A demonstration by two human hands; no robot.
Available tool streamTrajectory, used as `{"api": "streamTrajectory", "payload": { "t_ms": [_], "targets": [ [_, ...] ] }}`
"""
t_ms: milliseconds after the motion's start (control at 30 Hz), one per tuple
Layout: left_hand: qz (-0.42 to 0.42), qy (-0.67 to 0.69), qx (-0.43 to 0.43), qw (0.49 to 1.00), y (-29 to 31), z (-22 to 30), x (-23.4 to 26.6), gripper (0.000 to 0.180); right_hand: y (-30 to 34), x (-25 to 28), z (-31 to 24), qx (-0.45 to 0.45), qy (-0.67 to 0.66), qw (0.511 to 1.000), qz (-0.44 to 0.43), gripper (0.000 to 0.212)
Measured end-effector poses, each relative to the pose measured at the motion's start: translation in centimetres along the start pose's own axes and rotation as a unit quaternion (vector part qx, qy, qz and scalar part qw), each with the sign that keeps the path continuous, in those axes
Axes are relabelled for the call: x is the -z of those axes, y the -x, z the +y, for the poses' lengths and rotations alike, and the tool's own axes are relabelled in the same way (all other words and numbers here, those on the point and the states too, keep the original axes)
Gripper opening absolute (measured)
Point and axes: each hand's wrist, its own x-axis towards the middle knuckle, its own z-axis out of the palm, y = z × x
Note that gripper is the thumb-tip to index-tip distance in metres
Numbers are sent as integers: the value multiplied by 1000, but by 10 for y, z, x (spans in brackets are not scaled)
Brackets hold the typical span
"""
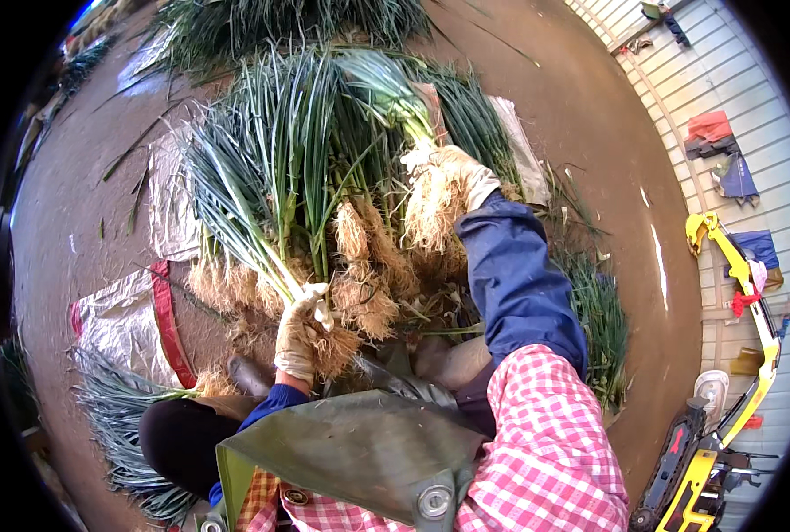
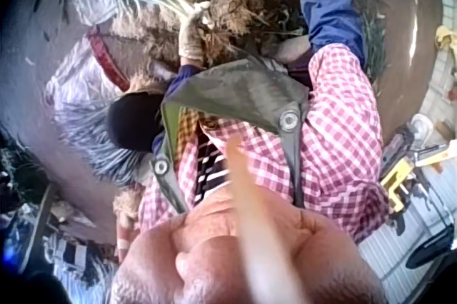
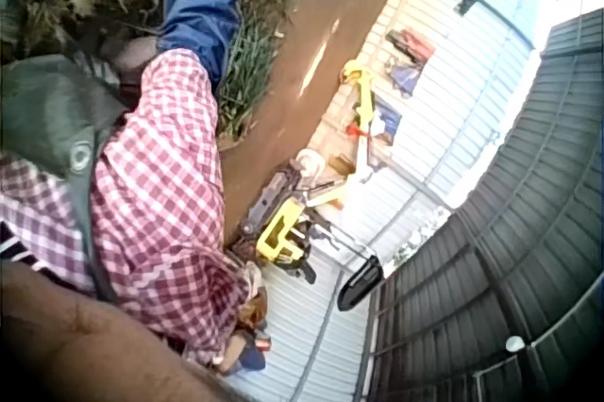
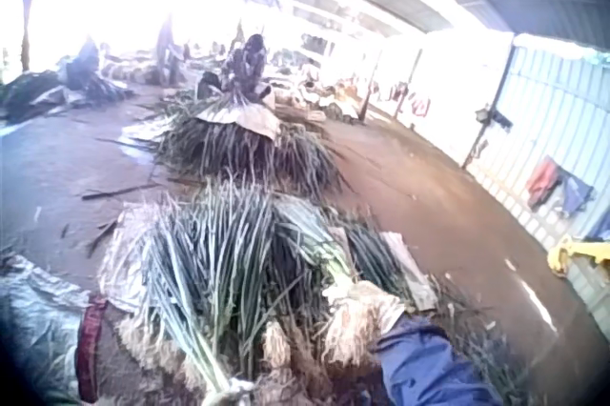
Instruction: The person sorts scallions by hand, cleaning the roots and removing outer debris while sitting on the ground among large piles of green vegetables.
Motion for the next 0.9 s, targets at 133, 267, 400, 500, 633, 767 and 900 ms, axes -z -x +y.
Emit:
{"api": "streamTrajectory", "payload": {
  "t_ms": [133, 267, 400, 500, 633, 767, 900],
  "targets": [
    [-59, 35, -53, 996, 10, 3, 7, 29, 32, -64, 0, 79, 66, 995, -13, 29],
    [-56, 88, -70, 992, 24, 7, 0, 24, 44, -155, 78, 168, 367, 906, 128, 66],
    [31, 131, -37, 990, 24, 8, 25, 21, 49, -207, 123, -43, 511, 849, 128, 90],
    [-5, 135, -45, 990, 24, 4, 27, 22, 44, -180, 139, 100, 553, 808, 177, 65],
    [-15, 90, -46, 995, 39, 18, 42, 26, 40, -184, 103, -45, 385, 920, 49, 33],
    [-87, 120, -73, 986, 59, 27, 31, 27, 95, -180, 49, 65, -172, 974, -135, 36],
    [-121, 58, -11, 991, 62, 23, 29, 34, 86, -178, 95, 88, 104, 982, -132, 32]
  ]
}}
